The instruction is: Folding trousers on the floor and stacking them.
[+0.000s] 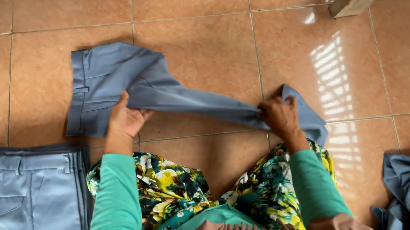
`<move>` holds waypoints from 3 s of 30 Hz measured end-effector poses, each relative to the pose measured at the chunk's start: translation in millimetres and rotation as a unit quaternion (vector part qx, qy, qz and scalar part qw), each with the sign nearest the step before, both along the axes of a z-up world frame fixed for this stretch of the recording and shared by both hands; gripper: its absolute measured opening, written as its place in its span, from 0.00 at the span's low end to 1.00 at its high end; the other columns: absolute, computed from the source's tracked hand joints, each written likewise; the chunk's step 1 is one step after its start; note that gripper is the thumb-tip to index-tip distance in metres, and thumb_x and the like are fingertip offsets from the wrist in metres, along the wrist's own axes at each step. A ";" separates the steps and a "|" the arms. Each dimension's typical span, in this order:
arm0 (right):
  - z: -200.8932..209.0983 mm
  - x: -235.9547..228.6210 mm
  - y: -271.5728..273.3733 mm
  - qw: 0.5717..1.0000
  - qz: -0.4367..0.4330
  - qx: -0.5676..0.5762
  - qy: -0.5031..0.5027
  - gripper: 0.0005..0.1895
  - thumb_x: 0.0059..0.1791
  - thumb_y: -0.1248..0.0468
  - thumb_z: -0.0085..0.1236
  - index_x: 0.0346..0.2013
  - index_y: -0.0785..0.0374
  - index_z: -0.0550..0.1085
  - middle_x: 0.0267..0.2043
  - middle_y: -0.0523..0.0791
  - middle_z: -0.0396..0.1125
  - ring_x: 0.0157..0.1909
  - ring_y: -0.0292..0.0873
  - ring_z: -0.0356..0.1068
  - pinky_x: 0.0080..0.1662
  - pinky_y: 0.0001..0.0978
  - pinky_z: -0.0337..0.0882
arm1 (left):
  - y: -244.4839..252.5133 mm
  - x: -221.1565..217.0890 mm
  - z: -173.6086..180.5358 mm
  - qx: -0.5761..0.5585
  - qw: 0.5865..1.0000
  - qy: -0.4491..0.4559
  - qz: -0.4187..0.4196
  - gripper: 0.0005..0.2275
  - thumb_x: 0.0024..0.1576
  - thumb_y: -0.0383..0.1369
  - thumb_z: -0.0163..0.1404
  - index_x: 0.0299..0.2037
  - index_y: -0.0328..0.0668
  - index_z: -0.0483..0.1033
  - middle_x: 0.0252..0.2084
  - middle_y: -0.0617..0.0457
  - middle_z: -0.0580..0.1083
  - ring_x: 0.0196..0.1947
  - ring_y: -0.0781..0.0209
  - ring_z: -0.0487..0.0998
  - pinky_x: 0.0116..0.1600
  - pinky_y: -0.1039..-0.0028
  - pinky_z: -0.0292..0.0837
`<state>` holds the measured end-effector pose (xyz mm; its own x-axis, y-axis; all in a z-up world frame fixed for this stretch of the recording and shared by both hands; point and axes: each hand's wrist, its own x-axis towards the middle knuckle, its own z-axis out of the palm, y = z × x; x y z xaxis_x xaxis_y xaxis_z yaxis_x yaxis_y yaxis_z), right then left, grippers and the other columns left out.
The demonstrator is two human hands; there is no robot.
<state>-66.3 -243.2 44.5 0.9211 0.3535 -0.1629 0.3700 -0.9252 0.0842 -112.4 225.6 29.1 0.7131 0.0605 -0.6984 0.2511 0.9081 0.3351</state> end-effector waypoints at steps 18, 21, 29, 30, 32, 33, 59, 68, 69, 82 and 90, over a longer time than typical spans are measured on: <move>-86.0 -164.4 49.1 0.973 0.164 0.131 -0.101 0.28 0.37 0.55 0.66 0.52 0.45 0.71 0.49 0.43 0.63 0.47 0.48 0.63 0.48 0.50 0.66 | 160.1 -83.9 -65.8 0.114 0.986 -0.018 0.116 0.36 0.59 0.61 0.46 0.71 0.47 0.59 0.73 0.47 0.62 0.72 0.48 0.63 0.76 0.51 0.56; -77.1 -175.2 51.3 0.986 0.097 0.137 0.003 0.27 0.42 0.50 0.61 0.55 0.42 0.71 0.58 0.44 0.60 0.54 0.50 0.63 0.46 0.47 0.69 | 125.4 -84.6 -100.8 0.369 0.922 0.076 0.092 0.36 0.61 0.51 0.51 0.73 0.37 0.52 0.74 0.38 0.57 0.74 0.46 0.57 0.79 0.53 0.49; -103.6 -110.8 -6.6 0.900 -0.317 0.295 0.059 0.21 0.52 0.48 0.57 0.59 0.47 0.69 0.48 0.52 0.67 0.51 0.62 0.71 0.50 0.57 0.73 | -60.6 -106.5 -95.4 0.741 0.582 0.064 -0.327 0.12 0.60 0.36 0.53 0.53 0.56 0.75 0.56 0.51 0.71 0.57 0.44 0.75 0.61 0.55 0.70; -101.8 -103.3 -15.5 0.880 -0.336 0.335 0.028 0.32 0.51 0.53 0.62 0.67 0.57 0.64 0.56 0.61 0.61 0.58 0.71 0.66 0.54 0.63 0.70 | -75.8 -111.2 -114.0 0.722 0.537 0.054 -0.434 0.09 0.57 0.38 0.56 0.47 0.66 0.77 0.52 0.60 0.71 0.52 0.48 0.79 0.55 0.58 0.77; -106.8 -90.1 -15.9 0.860 -0.359 0.355 0.076 0.39 0.50 0.54 0.63 0.71 0.61 0.58 0.57 0.63 0.59 0.59 0.71 0.66 0.55 0.63 0.70 | -94.3 -123.1 -100.9 0.721 0.489 0.060 -0.487 0.11 0.56 0.36 0.56 0.48 0.64 0.74 0.54 0.58 0.68 0.49 0.45 0.81 0.52 0.54 0.79; -109.2 -82.4 -15.8 0.837 -0.378 0.375 0.123 0.45 0.50 0.54 0.64 0.75 0.65 0.52 0.59 0.65 0.58 0.61 0.70 0.65 0.56 0.63 0.70 | -102.9 -127.5 -94.1 0.717 0.440 0.068 -0.536 0.13 0.56 0.34 0.57 0.49 0.61 0.71 0.57 0.56 0.64 0.47 0.42 0.82 0.50 0.50 0.80; -145.1 -109.9 -20.7 0.760 -0.468 0.433 0.128 0.31 0.43 0.59 0.69 0.61 0.48 0.74 0.36 0.50 0.75 0.43 0.55 0.76 0.42 0.49 0.74 | -90.1 -156.0 -72.4 0.824 0.347 0.011 -0.448 0.03 0.59 0.31 0.49 0.41 0.49 0.71 0.43 0.53 0.72 0.38 0.48 0.83 0.42 0.60 0.81; -124.4 -110.7 5.4 0.815 -0.446 0.352 0.110 0.44 0.41 0.50 0.73 0.60 0.71 0.62 0.58 0.63 0.57 0.61 0.71 0.61 0.60 0.65 0.66 | -91.6 -151.1 -67.2 0.805 0.340 0.006 -0.486 0.02 0.60 0.36 0.48 0.41 0.57 0.72 0.44 0.54 0.73 0.47 0.49 0.80 0.52 0.59 0.75; -126.9 -108.9 9.1 0.826 -0.445 0.326 0.111 0.44 0.41 0.48 0.73 0.58 0.72 0.61 0.58 0.63 0.54 0.62 0.72 0.59 0.61 0.65 0.65 | -91.4 -150.8 -64.9 0.806 0.346 0.004 -0.480 0.02 0.60 0.37 0.48 0.41 0.58 0.72 0.44 0.54 0.74 0.48 0.48 0.80 0.54 0.58 0.74; 6.5 -67.4 -4.7 0.526 -0.428 0.730 0.085 0.34 0.40 0.71 0.70 0.56 0.54 0.64 0.42 0.45 0.70 0.39 0.47 0.72 0.39 0.38 0.75 | -122.6 -148.2 -58.6 0.864 0.340 -0.083 -0.362 0.03 0.58 0.37 0.51 0.39 0.61 0.72 0.37 0.63 0.73 0.42 0.60 0.79 0.47 0.68 0.70; 58.4 -23.6 -102.9 0.527 -0.319 0.787 0.037 0.55 0.41 0.73 0.68 0.78 0.45 0.54 0.43 0.43 0.70 0.41 0.36 0.73 0.43 0.29 0.80 | -238.1 -109.1 -67.1 0.772 0.432 -0.237 -0.402 0.05 0.57 0.31 0.52 0.41 0.49 0.75 0.51 0.53 0.73 0.56 0.50 0.71 0.48 0.54 0.67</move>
